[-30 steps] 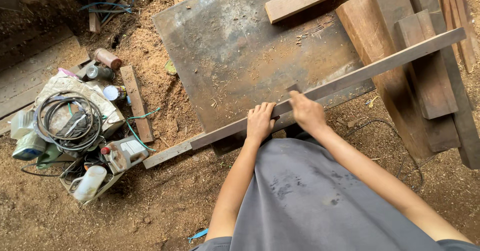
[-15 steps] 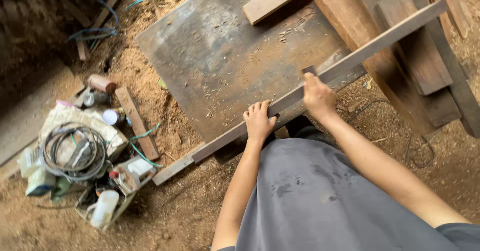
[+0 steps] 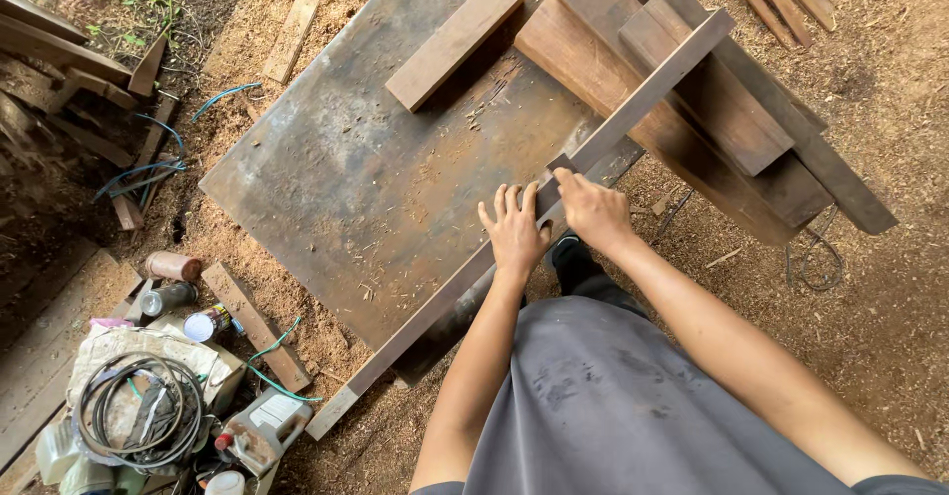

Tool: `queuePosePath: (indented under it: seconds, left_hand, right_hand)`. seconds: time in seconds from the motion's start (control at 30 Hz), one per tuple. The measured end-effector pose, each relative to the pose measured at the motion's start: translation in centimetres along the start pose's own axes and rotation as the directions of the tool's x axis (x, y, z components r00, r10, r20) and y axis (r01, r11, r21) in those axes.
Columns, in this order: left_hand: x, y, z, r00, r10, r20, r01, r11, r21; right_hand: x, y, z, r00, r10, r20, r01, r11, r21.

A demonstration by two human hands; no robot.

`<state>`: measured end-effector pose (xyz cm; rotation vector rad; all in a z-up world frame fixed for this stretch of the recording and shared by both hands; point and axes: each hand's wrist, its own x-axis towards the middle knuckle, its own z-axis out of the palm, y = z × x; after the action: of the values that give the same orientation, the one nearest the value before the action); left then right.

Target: The person smooths a small rectangular wooden block by hand using a sanding block. They then place the block on a long wooden plank and sand the plank's surface with the same sanding block, moving back and forth along the length of the wood.

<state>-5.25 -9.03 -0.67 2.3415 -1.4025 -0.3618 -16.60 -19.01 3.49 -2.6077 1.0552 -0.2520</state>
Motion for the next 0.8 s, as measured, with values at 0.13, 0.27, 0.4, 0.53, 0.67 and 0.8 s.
queuePosePath:
  seconds: [0.13, 0.27, 0.4, 0.53, 0.67, 0.8]
  left_hand:
    - [1.6, 1.0, 1.3, 0.993, -0.095, 0.063, 0.099, 0.994, -0.056]
    - [1.6, 0.7, 2.1, 0.988, -0.157, -0.008, 0.156, 0.985, -0.076]
    - [1.3, 1.8, 1.7, 0.974, -0.213, -0.081, 0.209, 0.976, -0.059]
    - [-0.4, 3.5, 1.1, 0.928, -0.282, -0.245, 0.299, 0.954, 0.032]
    - [-1.8, 4.1, 0.8, 0.916, -0.298, -0.269, 0.339, 0.933, 0.119]
    - [-1.8, 3.4, 1.5, 0.917, -0.331, -0.222, 0.354, 0.933, 0.073]
  right_hand:
    - [0.3, 1.0, 0.4, 0.993, -0.106, -0.053, 0.108, 0.994, 0.036]
    - [1.0, 2.1, -0.3, 0.981, -0.182, 0.064, 0.178, 0.982, 0.063]
    - [1.9, 3.6, -1.2, 0.939, -0.342, 0.024, 0.338, 0.935, 0.103]
    - [3.6, 5.1, -1.7, 0.939, -0.284, 0.193, 0.282, 0.959, 0.038]
    - [5.4, 7.1, -3.1, 0.958, -0.275, 0.082, 0.270, 0.961, 0.065]
    - [4.6, 5.4, -0.4, 0.920, -0.375, 0.115, 0.352, 0.918, 0.182]
